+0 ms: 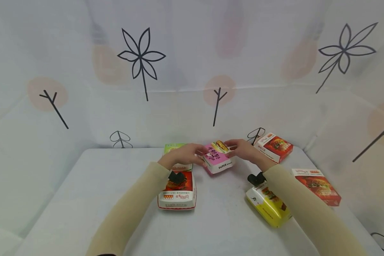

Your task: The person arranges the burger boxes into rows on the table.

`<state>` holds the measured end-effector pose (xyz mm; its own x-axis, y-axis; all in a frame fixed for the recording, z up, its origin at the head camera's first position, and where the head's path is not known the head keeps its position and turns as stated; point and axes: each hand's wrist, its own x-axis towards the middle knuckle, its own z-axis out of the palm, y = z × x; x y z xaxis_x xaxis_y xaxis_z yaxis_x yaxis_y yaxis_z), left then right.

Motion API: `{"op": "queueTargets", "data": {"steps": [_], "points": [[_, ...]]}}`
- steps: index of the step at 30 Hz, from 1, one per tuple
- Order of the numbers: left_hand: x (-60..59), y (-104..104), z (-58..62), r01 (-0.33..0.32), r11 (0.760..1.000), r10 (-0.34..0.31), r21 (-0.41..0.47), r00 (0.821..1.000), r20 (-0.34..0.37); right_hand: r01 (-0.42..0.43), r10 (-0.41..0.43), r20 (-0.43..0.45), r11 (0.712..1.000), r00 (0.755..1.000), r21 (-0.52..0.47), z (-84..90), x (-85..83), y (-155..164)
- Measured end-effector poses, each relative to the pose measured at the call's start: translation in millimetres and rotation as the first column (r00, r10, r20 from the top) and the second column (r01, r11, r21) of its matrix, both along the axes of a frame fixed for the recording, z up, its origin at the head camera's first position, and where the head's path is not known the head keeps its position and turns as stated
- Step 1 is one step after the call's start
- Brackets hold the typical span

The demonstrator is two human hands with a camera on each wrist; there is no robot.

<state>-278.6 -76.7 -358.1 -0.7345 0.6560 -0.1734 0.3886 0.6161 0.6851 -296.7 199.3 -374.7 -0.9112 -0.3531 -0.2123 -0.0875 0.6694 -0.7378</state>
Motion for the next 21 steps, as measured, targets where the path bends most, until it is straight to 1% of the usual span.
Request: {"op": "queueTargets", "data": {"steps": [4, 7, 11, 13, 17, 21], "points": [[-1.3, 4.9, -1.2, -0.019, 0.999, 0.019, -0.040, 1.000, -0.018, -0.030, 0.030, 0.022, 1.000, 0.999, -0.006, 0.7, -0.9, 0.4], [-3.5, 10.0, -1.8, -0.031, 0.998, 0.030, -0.048, 0.999, -0.020, -0.050, 0.050, 0.016, 0.999, 0.999, 0.007, 1.7, -1.8, 0.1], [-5.4, 14.3, -1.0, -0.047, 0.998, 0.046, -0.032, 0.999, -0.013, -0.076, 0.076, 0.003, 0.997, 0.997, 0.022, 1.8, -4.1, -1.8], [-6.4, 15.3, -1.7, -0.060, 0.998, 0.060, -0.020, 0.998, -0.011, -0.081, 0.081, 0.010, 0.996, 0.997, 0.025, 1.5, -4.8, -3.0], [-9.0, 16.9, -5.1, -0.103, 0.995, 0.103, 0.007, 0.995, -0.013, -0.088, 0.087, 0.025, 0.996, 0.996, 0.022, 0.5, -6.0, -2.4], [-12.6, 19.7, -8.4, -0.158, 0.987, 0.158, 0.030, 0.987, -0.009, -0.103, 0.103, 0.024, 0.995, 0.994, 0.006, -0.3, -7.6, 0.0]]}}
